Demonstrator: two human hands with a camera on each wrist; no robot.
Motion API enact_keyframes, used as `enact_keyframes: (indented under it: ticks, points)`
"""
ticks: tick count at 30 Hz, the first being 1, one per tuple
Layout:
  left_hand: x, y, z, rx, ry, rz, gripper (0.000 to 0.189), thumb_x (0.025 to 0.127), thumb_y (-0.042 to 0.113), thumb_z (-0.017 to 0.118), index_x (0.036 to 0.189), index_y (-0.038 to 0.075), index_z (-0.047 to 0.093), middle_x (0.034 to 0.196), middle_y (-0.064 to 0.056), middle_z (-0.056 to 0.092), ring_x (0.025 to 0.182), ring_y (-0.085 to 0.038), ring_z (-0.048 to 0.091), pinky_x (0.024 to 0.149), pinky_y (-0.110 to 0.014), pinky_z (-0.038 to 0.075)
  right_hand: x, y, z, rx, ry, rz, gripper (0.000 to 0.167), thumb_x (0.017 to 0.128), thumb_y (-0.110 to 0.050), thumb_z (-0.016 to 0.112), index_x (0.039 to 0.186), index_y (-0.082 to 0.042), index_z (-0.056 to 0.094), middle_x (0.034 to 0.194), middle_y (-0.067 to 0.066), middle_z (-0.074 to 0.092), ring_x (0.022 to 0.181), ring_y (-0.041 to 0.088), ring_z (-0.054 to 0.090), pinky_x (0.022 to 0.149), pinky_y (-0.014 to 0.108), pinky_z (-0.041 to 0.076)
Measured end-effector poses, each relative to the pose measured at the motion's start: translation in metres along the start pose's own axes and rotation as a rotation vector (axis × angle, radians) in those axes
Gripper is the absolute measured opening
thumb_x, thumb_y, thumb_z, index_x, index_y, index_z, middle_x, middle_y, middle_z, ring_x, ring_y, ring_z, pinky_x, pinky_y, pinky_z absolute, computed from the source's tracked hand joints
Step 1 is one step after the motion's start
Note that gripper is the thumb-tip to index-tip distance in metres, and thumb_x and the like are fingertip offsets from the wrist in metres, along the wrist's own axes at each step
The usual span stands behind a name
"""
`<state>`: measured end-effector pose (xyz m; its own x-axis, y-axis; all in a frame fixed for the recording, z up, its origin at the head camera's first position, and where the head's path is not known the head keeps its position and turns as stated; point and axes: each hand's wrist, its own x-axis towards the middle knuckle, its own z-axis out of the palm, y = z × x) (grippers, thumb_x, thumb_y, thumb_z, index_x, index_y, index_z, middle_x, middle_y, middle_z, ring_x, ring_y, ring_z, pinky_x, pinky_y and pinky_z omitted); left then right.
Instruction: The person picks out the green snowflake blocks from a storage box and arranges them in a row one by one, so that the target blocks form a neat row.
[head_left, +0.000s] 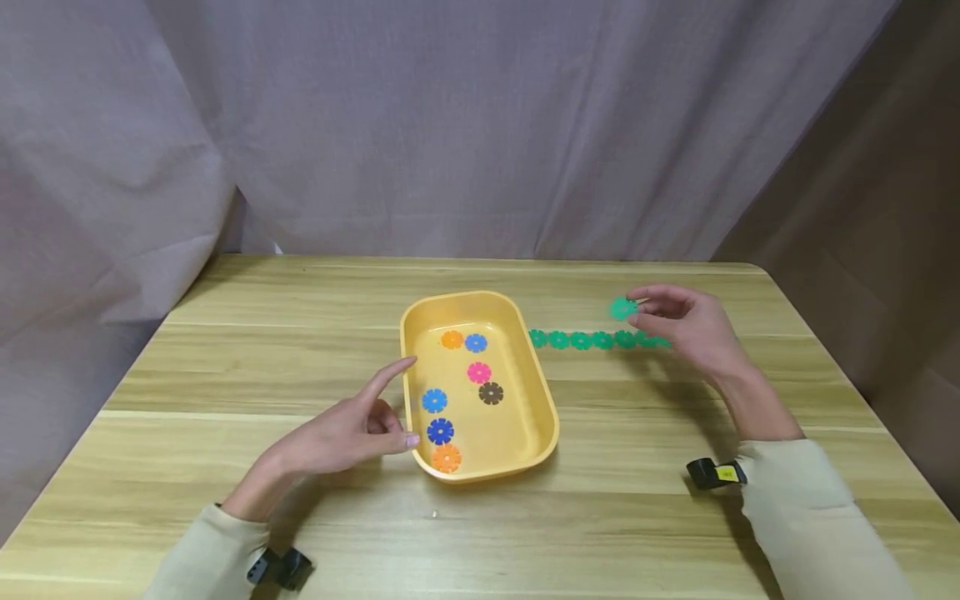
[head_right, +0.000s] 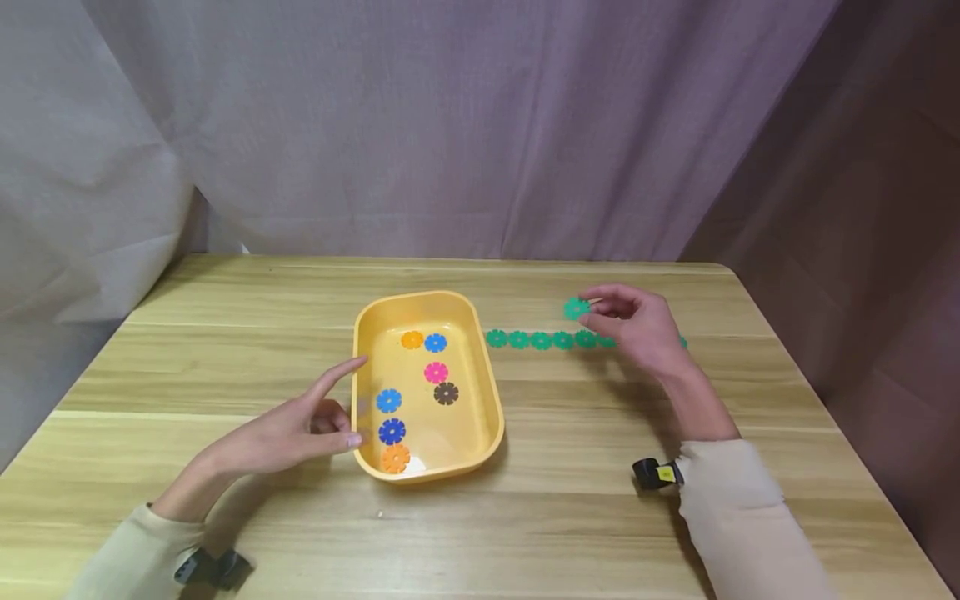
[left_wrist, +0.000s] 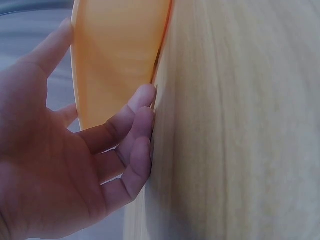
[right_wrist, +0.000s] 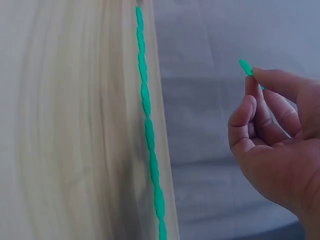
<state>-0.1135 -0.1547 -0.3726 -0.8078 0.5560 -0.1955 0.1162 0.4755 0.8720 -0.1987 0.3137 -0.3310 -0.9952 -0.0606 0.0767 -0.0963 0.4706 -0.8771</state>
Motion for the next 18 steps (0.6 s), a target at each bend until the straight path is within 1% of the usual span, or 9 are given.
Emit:
enact_keyframes:
  ticks: [2,4,8,15,18]
  points:
    - [0.001,0.000,0.000,0.006,0.000,0.001,0.101,0.099,0.039,0.076,0.170,0.032,0.006,0.097,-0.007,0.071,0.088,-0.022,0.068,0.079,-0.030,0.055,-0.002,0.004,-0.009,0.014,0.026,0.004,0.030,0.096,-0.019,0.081,0.125,-0.015,0.074,0.091,-0.021,0.071,0.085,-0.001,0.067,0.069,0.017,0.052]
    - [0.001,0.000,0.000,0.009,-0.001,0.005,0.101,0.099,0.038,0.076,0.171,0.031,0.006,0.097,-0.007,0.071,0.088,-0.022,0.068,0.079,-0.031,0.056,-0.003,0.008,-0.018,0.027,0.054,0.013,0.030,0.096,-0.018,0.081,0.125,-0.017,0.075,0.090,-0.022,0.071,0.079,0.000,0.066,0.067,0.017,0.050]
    - [0.001,0.001,-0.001,0.010,-0.005,0.022,0.102,0.099,0.037,0.076,0.171,0.029,0.004,0.097,-0.008,0.071,0.087,-0.022,0.068,0.079,-0.031,0.056,-0.005,0.016,-0.032,0.038,0.101,0.033,0.028,0.096,-0.017,0.080,0.124,-0.020,0.076,0.087,-0.023,0.071,0.071,0.004,0.062,0.062,0.019,0.048]
    - [-0.001,0.001,-0.001,0.000,0.001,0.017,0.102,0.098,0.036,0.077,0.171,0.029,0.005,0.097,-0.008,0.071,0.088,-0.023,0.068,0.079,-0.031,0.056,-0.008,0.024,-0.049,0.005,0.137,0.071,0.027,0.098,-0.021,0.078,0.124,-0.025,0.075,0.086,-0.026,0.071,0.070,0.005,0.060,0.061,0.020,0.046]
    - [-0.001,0.001,-0.001,-0.002,0.002,0.016,0.102,0.098,0.036,0.077,0.171,0.030,0.005,0.096,-0.008,0.071,0.088,-0.023,0.068,0.079,-0.030,0.055,-0.009,0.029,-0.055,0.013,0.159,0.083,0.026,0.098,-0.022,0.078,0.122,-0.028,0.076,0.085,-0.028,0.071,0.070,0.004,0.060,0.062,0.018,0.048]
